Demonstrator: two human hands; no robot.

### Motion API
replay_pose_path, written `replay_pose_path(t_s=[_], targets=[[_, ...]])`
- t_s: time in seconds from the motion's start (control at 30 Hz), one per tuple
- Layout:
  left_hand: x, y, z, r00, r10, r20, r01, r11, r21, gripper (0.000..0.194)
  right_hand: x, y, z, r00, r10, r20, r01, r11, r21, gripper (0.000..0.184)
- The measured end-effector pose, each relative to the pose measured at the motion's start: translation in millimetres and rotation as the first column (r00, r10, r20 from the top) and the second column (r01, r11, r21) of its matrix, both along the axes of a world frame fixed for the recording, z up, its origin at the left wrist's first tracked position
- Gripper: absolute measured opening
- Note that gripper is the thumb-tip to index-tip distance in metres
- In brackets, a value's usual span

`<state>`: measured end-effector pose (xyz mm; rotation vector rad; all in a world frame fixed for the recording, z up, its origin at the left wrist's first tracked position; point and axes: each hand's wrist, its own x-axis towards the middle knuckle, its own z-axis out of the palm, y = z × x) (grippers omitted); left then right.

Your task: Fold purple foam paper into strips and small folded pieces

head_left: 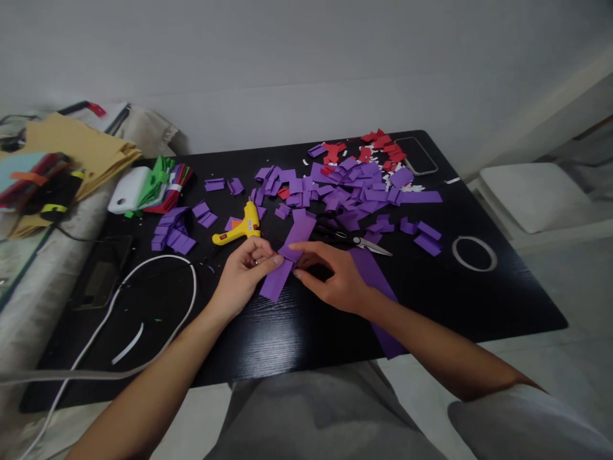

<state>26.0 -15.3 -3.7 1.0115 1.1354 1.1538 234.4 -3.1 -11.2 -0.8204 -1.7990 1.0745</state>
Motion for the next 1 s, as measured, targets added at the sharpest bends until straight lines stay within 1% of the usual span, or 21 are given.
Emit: replay_pose_path(t_s=[0.03, 0.1, 0.17, 0.3, 0.4, 0.47, 0.53, 0.6, 0.7, 0.8, 0.87, 0.93, 1.0], targets=[[0, 0, 0.0, 1.000, -0.002, 0.012, 0.002, 1.000, -0.019, 0.031, 1, 0, -0.4, 0.999, -0.031, 0.042, 0.027, 0.996, 0.091, 0.035], [1, 0, 0.4, 1.000, -0.004, 0.028, 0.006, 0.999, -0.053, 0.031, 2, 1, -1.8, 0.991, -0.096, 0.092, 0.071, 0.967, 0.246, 0.029], [1, -1, 1.3, 0.999, -0.005, 0.037, 0.009, 0.996, -0.091, 0.031, 2, 1, -3.5, 0.984, -0.138, 0.111, 0.092, 0.934, 0.344, 0.026], [4, -2, 3.8, 0.998, 0.002, 0.062, 0.008, 0.989, -0.147, 0.034, 3, 3, -6.9, 0.971, -0.170, 0.170, 0.073, 0.882, 0.465, 0.027], [6, -2, 5.6, 0.996, -0.008, 0.086, 0.023, 0.984, -0.175, 0.037, 3, 3, -8.0, 0.966, -0.183, 0.184, 0.071, 0.868, 0.492, 0.022], [7, -3, 6.4, 0.996, -0.022, 0.084, 0.038, 0.981, -0.189, 0.035, 3, 4, -6.7, 0.962, -0.203, 0.182, 0.094, 0.873, 0.478, 0.019], [6, -2, 6.7, 0.997, -0.048, 0.060, 0.058, 0.983, -0.173, 0.032, 3, 4, -3.8, 0.957, -0.231, 0.174, 0.130, 0.882, 0.453, 0.017], [4, -2, 6.2, 0.996, -0.087, 0.023, 0.089, 0.990, -0.113, 0.031, 3, 4, -0.3, 0.954, -0.259, 0.150, 0.170, 0.882, 0.439, 0.014], [-1, -3, 3.7, 0.991, -0.131, -0.029, 0.131, 0.991, 0.018, 0.035, 4, 4, 3.4, 0.954, -0.280, 0.110, 0.217, 0.894, 0.392, 0.012], [-6, -5, 1.0, 0.990, -0.095, -0.108, 0.109, 0.985, 0.136, 0.039, 3, 5, 4.2, 0.964, -0.259, 0.053, 0.236, 0.934, 0.270, 0.015], [-6, -6, 0.3, 0.982, -0.042, -0.183, 0.078, 0.978, 0.195, 0.036, 2, 5, 3.9, 0.972, -0.235, 0.011, 0.231, 0.961, 0.155, 0.017], [-5, -7, 0.7, 0.970, -0.005, -0.242, 0.063, 0.971, 0.230, 0.031, 1, 4, 3.3, 0.978, -0.208, -0.017, 0.209, 0.978, 0.028, 0.021], [-2, -8, 1.5, 0.964, 0.024, -0.264, 0.045, 0.966, 0.255, 0.029, -1, 3, 2.5, 0.982, -0.182, -0.043, 0.178, 0.981, -0.083, 0.030]])
